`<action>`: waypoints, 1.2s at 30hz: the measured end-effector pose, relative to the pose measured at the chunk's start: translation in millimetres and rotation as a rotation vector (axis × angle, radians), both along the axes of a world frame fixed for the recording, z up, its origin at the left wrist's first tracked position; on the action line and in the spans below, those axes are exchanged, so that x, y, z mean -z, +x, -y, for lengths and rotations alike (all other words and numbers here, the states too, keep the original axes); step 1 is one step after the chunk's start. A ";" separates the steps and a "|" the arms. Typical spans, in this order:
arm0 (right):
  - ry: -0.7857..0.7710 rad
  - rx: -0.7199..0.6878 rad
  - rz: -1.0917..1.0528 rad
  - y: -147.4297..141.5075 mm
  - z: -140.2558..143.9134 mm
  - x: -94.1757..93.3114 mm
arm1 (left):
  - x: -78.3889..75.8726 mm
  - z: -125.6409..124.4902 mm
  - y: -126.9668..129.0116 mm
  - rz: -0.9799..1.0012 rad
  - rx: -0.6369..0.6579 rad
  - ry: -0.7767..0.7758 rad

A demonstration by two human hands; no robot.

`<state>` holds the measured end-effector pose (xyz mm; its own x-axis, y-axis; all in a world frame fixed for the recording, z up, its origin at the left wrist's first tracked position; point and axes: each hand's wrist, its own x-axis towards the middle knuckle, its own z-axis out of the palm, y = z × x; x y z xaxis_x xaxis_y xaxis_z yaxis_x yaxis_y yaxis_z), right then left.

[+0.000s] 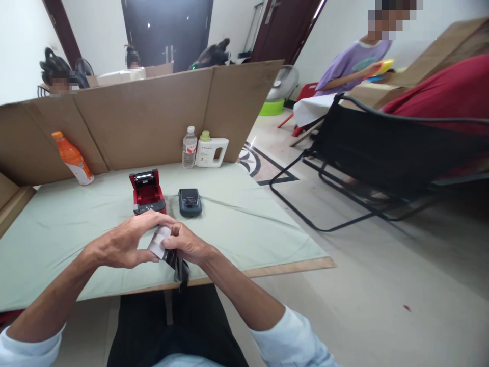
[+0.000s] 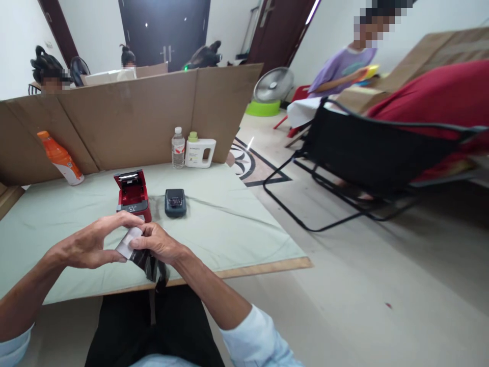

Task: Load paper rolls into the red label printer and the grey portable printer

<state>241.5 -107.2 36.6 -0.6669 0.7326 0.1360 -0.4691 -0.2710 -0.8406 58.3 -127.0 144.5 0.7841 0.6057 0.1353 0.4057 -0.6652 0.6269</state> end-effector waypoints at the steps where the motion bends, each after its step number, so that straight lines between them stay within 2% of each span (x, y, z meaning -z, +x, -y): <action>1: -0.001 0.003 -0.020 0.4 0.9 -1.9 | 6.7 -1.8 -2.0 0.106 -0.010 -0.054; 3: -0.013 0.016 -0.048 1.4 2.5 -4.7 | 17.4 -4.6 -6.4 0.292 -0.034 -0.152; 5: -0.019 0.016 -0.028 2.9 3.2 -6.2 | 19.0 -3.8 -9.3 0.302 -0.042 -0.169; 7: 0.012 -0.003 0.038 5.3 2.8 -7.0 | 10.1 1.5 -8.8 0.122 -0.038 -0.062; 10: 0.115 0.005 0.134 9.4 1.5 -7.6 | -10.7 13.2 -1.7 -0.188 -0.032 0.196; 12: 0.173 0.021 0.158 11.2 1.4 -7.0 | -19.4 18.6 3.5 -0.280 -0.009 0.296; 14: 0.182 0.029 0.149 11.7 2.6 -5.5 | -21.2 20.4 5.8 -0.277 0.009 0.325; 19: 0.112 0.027 0.058 7.7 9.8 -1.7 | -12.9 18.6 1.3 -0.092 0.024 0.269; 25: 0.122 0.033 -0.035 3.2 18.4 -1.6 | -6.1 22.3 -2.3 0.085 -0.026 0.156; 36: 0.065 0.070 -0.083 2.7 28.1 -2.0 | 20.1 21.0 -6.5 0.330 -0.063 -0.050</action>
<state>244.2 -135.4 38.6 -0.5990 0.7649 0.2370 -0.5534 -0.1815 -0.8129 51.8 -148.0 124.5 0.6636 0.6641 0.3444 0.2154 -0.6104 0.7622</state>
